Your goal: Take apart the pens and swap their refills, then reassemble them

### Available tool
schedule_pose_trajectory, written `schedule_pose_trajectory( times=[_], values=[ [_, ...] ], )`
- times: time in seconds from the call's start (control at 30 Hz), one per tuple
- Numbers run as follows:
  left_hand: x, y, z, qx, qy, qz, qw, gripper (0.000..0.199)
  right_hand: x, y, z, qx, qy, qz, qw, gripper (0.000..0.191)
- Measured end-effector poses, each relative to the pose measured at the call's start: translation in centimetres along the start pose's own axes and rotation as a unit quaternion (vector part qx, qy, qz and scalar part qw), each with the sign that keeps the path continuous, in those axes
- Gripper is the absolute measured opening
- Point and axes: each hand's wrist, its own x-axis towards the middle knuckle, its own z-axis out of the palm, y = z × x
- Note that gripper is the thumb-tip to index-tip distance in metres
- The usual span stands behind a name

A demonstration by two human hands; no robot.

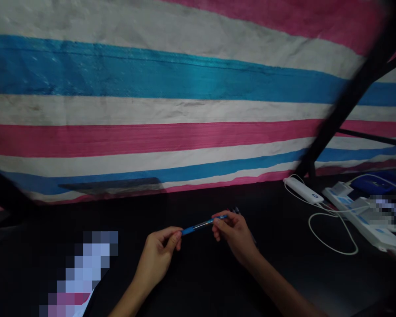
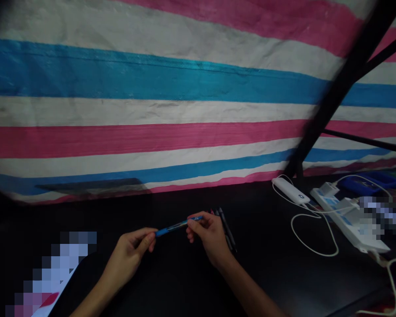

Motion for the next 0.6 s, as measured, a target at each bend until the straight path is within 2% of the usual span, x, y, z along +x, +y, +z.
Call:
schedule_pose_trajectory(
  times=[0.07, 0.17, 0.23, 0.33, 0.43, 0.6],
  values=[
    [-0.2, 0.1, 0.2, 0.024, 0.001, 0.014, 1.0, 0.036, 0.1, 0.2, 0.2, 0.025, 0.022, 0.006, 0.999, 0.021],
    [-0.6, 0.5, 0.8, 0.05, -0.055, 0.051, 0.996, 0.033, 0.6, 0.3, 0.6, 0.084, 0.049, -0.001, 0.995, 0.018],
    [-0.9, 0.9, 1.2, 0.075, -0.101, 0.088, 0.988, 0.026, 1.0, 0.1, 1.0, 0.15, 0.033, 0.017, 0.988, 0.016],
    [-1.3, 1.1, 1.7, 0.101, -0.124, 0.147, 0.976, 0.015, 1.6, -1.0, 1.6, 0.239, -0.031, 0.063, 0.968, 0.015],
    [-1.1, 0.8, 1.5, 0.12, -0.11, 0.172, 0.972, 0.022, 2.2, -2.5, 2.1, 0.288, -0.081, 0.097, 0.949, 0.018],
    [0.0, -0.4, 0.3, 0.179, -0.05, 0.176, 0.967, 0.02, 3.1, -4.3, 2.7, 0.311, -0.122, 0.141, 0.932, 0.045]
  ],
)
